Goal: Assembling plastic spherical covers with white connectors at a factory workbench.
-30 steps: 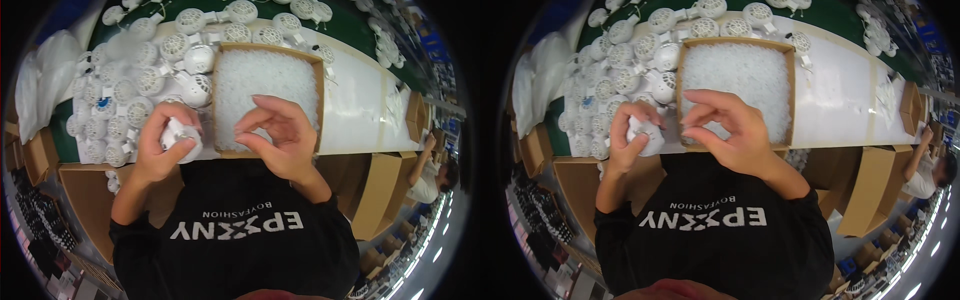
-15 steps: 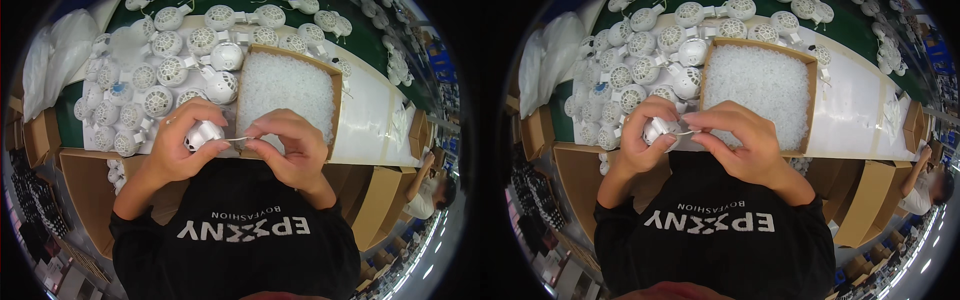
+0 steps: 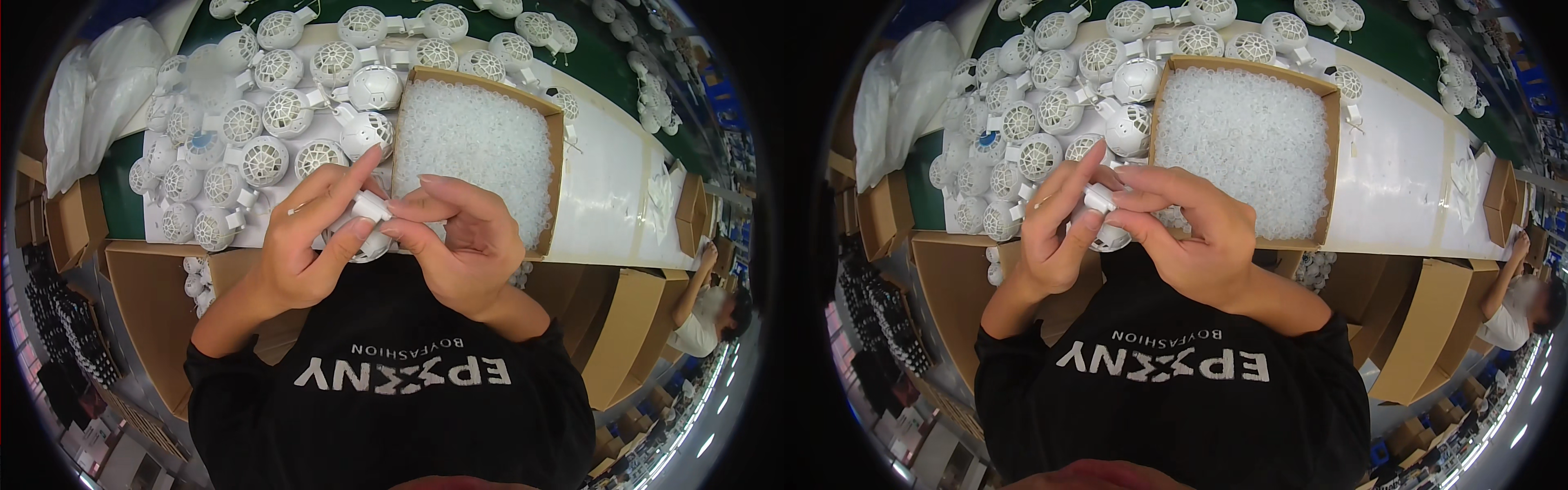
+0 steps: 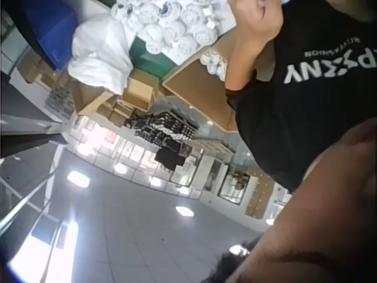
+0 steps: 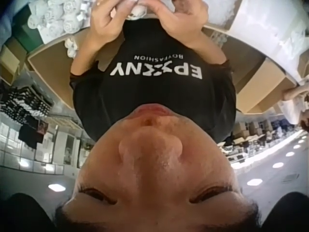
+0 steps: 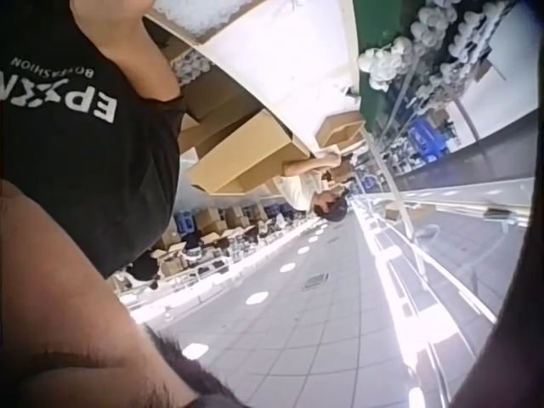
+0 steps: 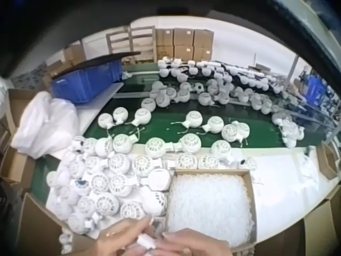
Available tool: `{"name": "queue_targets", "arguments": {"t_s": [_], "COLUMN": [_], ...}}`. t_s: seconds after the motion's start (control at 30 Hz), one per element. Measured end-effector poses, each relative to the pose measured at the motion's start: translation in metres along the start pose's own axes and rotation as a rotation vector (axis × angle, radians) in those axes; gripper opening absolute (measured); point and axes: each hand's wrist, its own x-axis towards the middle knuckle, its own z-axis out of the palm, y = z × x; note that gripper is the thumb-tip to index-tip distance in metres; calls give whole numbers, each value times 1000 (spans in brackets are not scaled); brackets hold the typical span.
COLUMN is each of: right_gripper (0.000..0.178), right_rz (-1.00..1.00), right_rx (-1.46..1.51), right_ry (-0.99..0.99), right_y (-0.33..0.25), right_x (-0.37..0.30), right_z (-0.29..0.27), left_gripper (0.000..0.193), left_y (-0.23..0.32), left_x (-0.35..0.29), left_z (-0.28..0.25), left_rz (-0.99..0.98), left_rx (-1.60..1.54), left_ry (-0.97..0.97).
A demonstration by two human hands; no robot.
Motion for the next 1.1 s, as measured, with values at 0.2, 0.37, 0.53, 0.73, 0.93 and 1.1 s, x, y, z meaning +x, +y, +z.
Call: {"name": "queue_targets", "arguments": {"t_s": [0.2,0.37,0.53,0.73,0.93,1.1], "right_gripper": [40,36,37,39,35,21], "right_rz": [-25,-363,-437,-113,7,28], "right_rx": [-165,-309,-449,-370,-145,-829], "right_ry": [-87,-201,-196,-169,-139,-178], "right_y": [-4,2,10,2,7,31], "right_x": [11,21,20,16,16,17], "right_z": [-9,-18,-15,-16,-38,-72], "left_gripper": [48,48,49,55,66,79], "left_y": [4,4,5,-1,-1,-9], "left_x": [-2,-3,-5,-8,-9,-2], "left_z": [-3,7,15,9,10,4], "left_rz": [-58,-104,-267,-292,-216,-135], "left_rx": [-20,-82,-18,-190,-400,-231], "left_ry": [-20,-9,28,-34,-145,-188]}}
